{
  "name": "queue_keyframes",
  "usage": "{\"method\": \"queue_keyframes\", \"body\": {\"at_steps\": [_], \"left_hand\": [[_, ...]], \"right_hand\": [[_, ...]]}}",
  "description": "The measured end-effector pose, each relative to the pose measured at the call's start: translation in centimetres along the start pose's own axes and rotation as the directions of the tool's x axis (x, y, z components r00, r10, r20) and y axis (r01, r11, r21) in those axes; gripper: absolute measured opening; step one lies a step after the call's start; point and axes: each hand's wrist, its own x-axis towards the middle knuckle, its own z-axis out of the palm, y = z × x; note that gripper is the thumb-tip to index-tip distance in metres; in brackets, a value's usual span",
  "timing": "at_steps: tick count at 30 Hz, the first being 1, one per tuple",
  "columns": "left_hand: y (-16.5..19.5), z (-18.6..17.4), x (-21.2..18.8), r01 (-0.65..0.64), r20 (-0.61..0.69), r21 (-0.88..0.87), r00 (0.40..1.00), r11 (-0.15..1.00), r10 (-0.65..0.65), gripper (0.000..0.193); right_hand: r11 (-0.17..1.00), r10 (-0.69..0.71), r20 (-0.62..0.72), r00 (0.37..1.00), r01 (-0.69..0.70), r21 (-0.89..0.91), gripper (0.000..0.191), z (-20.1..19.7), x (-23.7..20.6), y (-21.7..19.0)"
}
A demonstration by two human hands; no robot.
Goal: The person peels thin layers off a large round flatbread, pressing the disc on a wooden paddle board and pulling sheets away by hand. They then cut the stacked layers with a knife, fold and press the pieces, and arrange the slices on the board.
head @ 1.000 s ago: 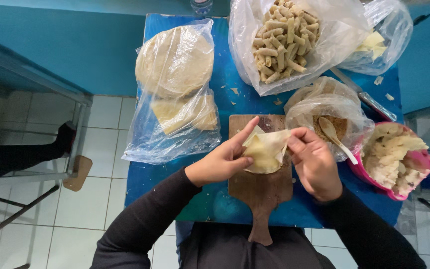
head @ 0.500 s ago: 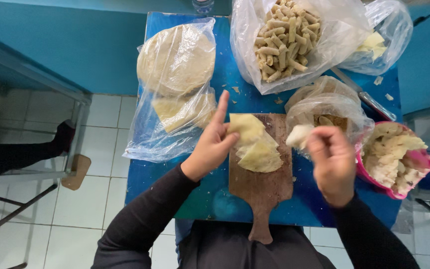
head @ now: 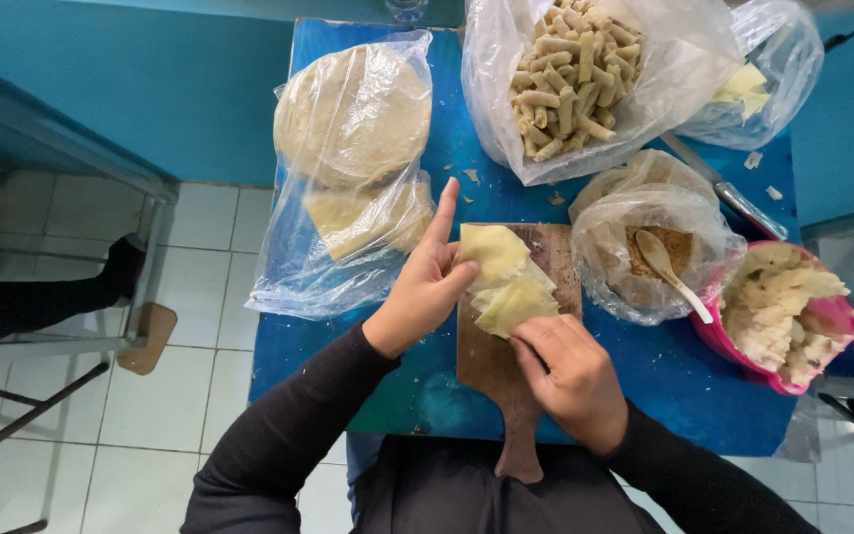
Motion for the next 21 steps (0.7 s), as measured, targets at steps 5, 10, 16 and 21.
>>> {"method": "queue_keyframes", "body": {"at_steps": [5,10,16,21], "left_hand": [[0.0,0.0,-0.1,0.082,0.097,-0.101,0.993,0.992,-0.072,0.095],[0.5,0.3,-0.3,0.229,0.138,-0.285,0.971,0.931,-0.196,0.086],[1.1,1.3,-0.7,0.414,0.254,-0.282,0.902,0.865,-0.349,0.086],[0.5,1.2,-0.9,0.386,0.284,-0.174,0.901,0.906,-0.329,0.088]], "right_hand": [[1.0,-0.015,0.043,0.999,0.015,-0.011,0.022,0.2,-0.2,-0.3],[0.997,-0.073,-0.048,0.996,0.073,0.002,0.027,-0.4,0.2,-0.3],[0.975,-0.175,-0.064,0.982,0.164,-0.148,0.027,-1.2,1.5,-0.1],[0.984,-0.14,-0.066,0.988,0.131,-0.123,0.024,-0.8,1.5,0.3]]}}
